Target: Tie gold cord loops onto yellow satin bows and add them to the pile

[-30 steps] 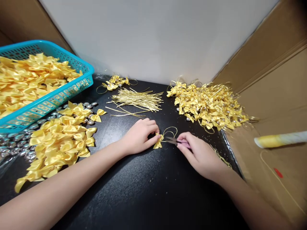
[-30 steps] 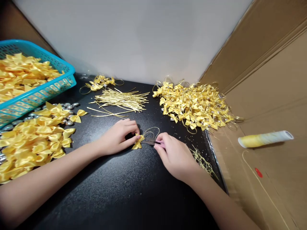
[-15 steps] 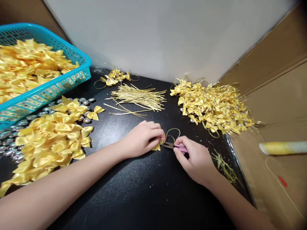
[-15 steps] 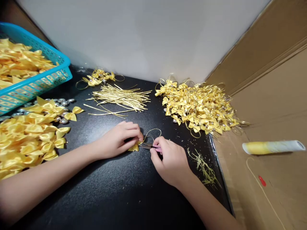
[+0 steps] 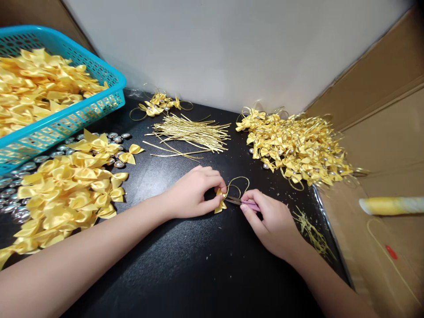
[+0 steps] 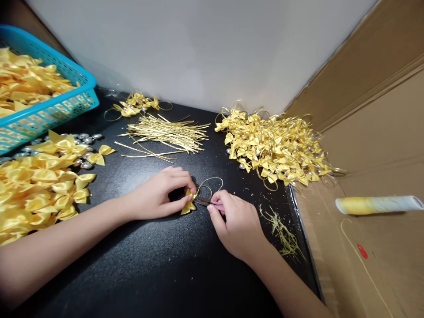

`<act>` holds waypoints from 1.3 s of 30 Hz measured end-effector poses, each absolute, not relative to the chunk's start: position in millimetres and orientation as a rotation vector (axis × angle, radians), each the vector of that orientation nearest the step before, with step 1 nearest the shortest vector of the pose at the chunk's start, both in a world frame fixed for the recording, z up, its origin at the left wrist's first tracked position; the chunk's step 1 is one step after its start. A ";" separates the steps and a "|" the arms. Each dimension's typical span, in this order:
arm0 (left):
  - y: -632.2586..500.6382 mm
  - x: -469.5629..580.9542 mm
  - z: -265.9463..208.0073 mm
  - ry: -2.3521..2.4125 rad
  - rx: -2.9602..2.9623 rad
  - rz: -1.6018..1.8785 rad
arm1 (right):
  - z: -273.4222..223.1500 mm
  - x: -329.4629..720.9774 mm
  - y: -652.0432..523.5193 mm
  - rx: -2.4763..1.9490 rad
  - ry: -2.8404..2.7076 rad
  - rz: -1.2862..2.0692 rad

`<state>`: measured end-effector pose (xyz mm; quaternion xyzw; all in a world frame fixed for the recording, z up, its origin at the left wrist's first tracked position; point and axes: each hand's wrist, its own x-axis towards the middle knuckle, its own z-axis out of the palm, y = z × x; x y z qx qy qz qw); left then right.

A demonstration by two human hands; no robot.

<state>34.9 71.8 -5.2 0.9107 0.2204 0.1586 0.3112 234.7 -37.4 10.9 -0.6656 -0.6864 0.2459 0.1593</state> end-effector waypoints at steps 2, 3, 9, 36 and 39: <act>72.7 34.7 -5.7 0.576 2.408 0.425 | 10.1 234.2 -37.6 -1.890 -1.970 0.705; 73.1 34.7 -5.8 0.577 2.413 0.426 | 9.8 233.8 -37.5 -1.884 -1.976 0.702; 75.6 33.9 -3.0 0.521 2.414 0.419 | 9.1 230.3 -37.2 -1.866 -1.998 0.640; 82.5 41.0 6.2 0.692 2.064 0.239 | 3.2 226.8 -35.6 -1.832 -1.999 0.553; 82.0 41.2 5.5 0.693 2.072 0.236 | 2.7 226.9 -34.3 -1.832 -1.998 0.544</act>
